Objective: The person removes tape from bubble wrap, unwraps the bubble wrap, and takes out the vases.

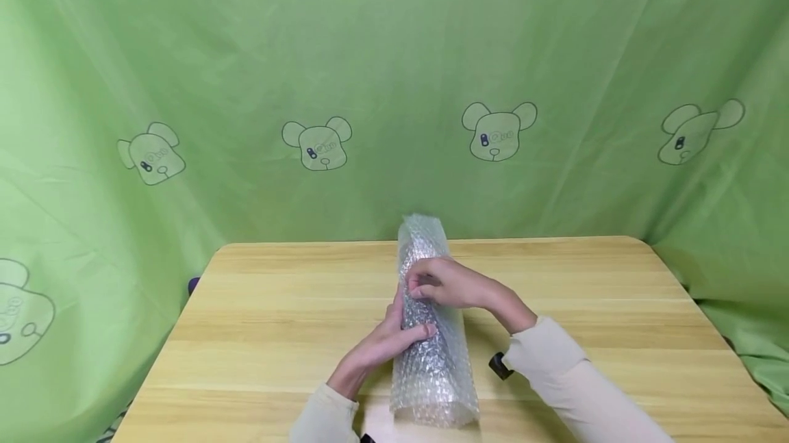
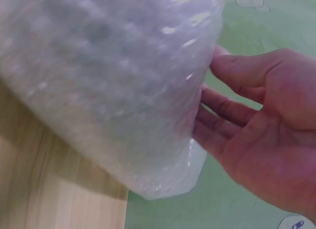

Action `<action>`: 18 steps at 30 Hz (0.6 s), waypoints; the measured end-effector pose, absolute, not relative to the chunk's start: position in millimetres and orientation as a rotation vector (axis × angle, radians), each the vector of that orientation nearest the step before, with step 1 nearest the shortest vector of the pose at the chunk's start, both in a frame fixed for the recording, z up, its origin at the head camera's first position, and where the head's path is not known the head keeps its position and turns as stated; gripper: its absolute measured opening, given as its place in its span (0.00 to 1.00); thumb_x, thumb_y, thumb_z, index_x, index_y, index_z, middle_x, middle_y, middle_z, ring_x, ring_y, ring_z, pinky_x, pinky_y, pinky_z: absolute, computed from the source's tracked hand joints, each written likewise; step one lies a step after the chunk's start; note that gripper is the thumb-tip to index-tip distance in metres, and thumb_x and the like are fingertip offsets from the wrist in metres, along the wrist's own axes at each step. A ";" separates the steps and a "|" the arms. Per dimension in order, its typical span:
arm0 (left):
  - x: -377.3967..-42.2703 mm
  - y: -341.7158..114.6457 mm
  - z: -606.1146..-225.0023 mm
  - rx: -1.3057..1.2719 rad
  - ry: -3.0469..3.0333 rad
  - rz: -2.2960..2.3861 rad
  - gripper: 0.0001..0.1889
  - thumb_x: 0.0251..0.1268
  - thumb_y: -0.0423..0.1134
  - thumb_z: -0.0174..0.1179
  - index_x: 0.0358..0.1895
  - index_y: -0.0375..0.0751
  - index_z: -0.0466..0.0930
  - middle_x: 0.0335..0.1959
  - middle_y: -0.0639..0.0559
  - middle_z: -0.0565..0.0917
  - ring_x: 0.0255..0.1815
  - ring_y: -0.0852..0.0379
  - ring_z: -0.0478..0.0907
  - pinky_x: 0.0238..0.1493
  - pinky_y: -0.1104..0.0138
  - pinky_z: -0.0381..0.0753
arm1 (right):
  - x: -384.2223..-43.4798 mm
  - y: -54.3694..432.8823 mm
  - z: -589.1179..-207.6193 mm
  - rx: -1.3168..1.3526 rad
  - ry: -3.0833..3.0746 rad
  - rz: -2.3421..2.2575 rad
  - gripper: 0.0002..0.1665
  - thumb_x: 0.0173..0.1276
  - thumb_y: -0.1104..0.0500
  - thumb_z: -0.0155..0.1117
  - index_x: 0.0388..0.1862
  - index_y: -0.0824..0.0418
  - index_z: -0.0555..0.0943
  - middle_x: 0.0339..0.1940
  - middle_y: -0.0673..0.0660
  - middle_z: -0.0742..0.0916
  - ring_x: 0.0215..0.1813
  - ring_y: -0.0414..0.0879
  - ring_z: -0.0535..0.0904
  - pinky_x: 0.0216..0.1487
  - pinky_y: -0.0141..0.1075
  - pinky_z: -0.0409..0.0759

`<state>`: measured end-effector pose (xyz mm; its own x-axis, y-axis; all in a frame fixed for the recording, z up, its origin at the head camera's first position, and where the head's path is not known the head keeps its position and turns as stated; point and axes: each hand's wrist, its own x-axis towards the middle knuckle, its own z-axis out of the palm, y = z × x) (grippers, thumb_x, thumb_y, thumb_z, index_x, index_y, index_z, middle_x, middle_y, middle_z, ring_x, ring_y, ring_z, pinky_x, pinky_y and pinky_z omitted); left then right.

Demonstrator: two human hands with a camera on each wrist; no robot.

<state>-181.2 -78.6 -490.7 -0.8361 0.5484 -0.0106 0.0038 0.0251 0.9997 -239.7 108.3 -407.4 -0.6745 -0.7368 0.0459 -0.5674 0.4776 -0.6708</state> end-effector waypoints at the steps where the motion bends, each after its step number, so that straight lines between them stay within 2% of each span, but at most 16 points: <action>1: -181.2 -79.6 -490.6 0.558 1.913 1.862 0.58 0.64 0.46 0.63 0.83 0.64 0.23 0.83 0.34 0.36 0.75 0.38 0.58 0.70 0.43 0.69 | -239.3 109.6 -408.6 -1.118 2.476 -1.003 0.03 0.74 0.64 0.63 0.39 0.60 0.82 0.38 0.49 0.85 0.41 0.43 0.79 0.47 0.37 0.83; 2: -181.3 -80.6 -490.5 0.556 1.907 1.858 0.58 0.64 0.46 0.63 0.83 0.64 0.23 0.83 0.34 0.36 0.76 0.38 0.58 0.70 0.43 0.69 | -238.6 111.4 -409.8 -1.128 2.477 -1.024 0.03 0.75 0.63 0.63 0.42 0.61 0.83 0.39 0.50 0.85 0.42 0.45 0.80 0.49 0.38 0.84; 5: -181.5 -83.2 -490.1 0.536 1.916 1.829 0.58 0.66 0.48 0.62 0.83 0.62 0.22 0.83 0.33 0.33 0.79 0.36 0.52 0.74 0.40 0.63 | -236.1 116.5 -412.9 -1.141 2.491 -1.084 0.05 0.76 0.62 0.62 0.43 0.62 0.83 0.50 0.57 0.87 0.54 0.54 0.82 0.58 0.47 0.83; 8: -181.6 -84.0 -490.2 0.516 1.912 1.811 0.58 0.67 0.48 0.63 0.83 0.59 0.21 0.83 0.32 0.31 0.80 0.35 0.48 0.75 0.39 0.59 | -232.3 122.2 -415.8 -1.144 2.510 -1.139 0.09 0.77 0.60 0.61 0.49 0.64 0.83 0.57 0.62 0.86 0.64 0.61 0.79 0.66 0.54 0.78; 9: -181.4 -84.0 -490.0 0.508 1.913 1.807 0.58 0.67 0.48 0.63 0.83 0.57 0.21 0.83 0.32 0.31 0.80 0.35 0.47 0.75 0.39 0.58 | -231.1 123.7 -416.6 -1.140 2.513 -1.156 0.08 0.78 0.60 0.60 0.47 0.62 0.83 0.60 0.63 0.85 0.67 0.61 0.77 0.68 0.55 0.76; 12: -180.7 -84.6 -489.7 0.479 1.904 1.804 0.59 0.66 0.49 0.63 0.83 0.54 0.20 0.83 0.31 0.31 0.80 0.34 0.49 0.75 0.39 0.59 | -226.8 128.7 -418.9 -1.110 2.520 -1.204 0.07 0.79 0.59 0.59 0.47 0.61 0.82 0.62 0.63 0.85 0.69 0.61 0.76 0.69 0.55 0.75; 15: -180.7 -86.2 -488.8 0.450 1.902 1.800 0.60 0.66 0.49 0.64 0.82 0.53 0.19 0.82 0.30 0.31 0.80 0.33 0.48 0.76 0.38 0.57 | -221.5 133.2 -419.5 -1.062 2.528 -1.242 0.06 0.80 0.58 0.57 0.40 0.56 0.79 0.66 0.62 0.83 0.71 0.62 0.74 0.70 0.55 0.74; 18: -181.5 -86.8 -488.3 0.437 1.889 1.798 0.61 0.66 0.50 0.64 0.82 0.51 0.19 0.82 0.29 0.31 0.80 0.32 0.47 0.76 0.38 0.55 | -215.3 139.5 -419.3 -1.007 2.550 -1.280 0.08 0.81 0.57 0.56 0.38 0.55 0.78 0.65 0.61 0.83 0.70 0.62 0.75 0.70 0.58 0.73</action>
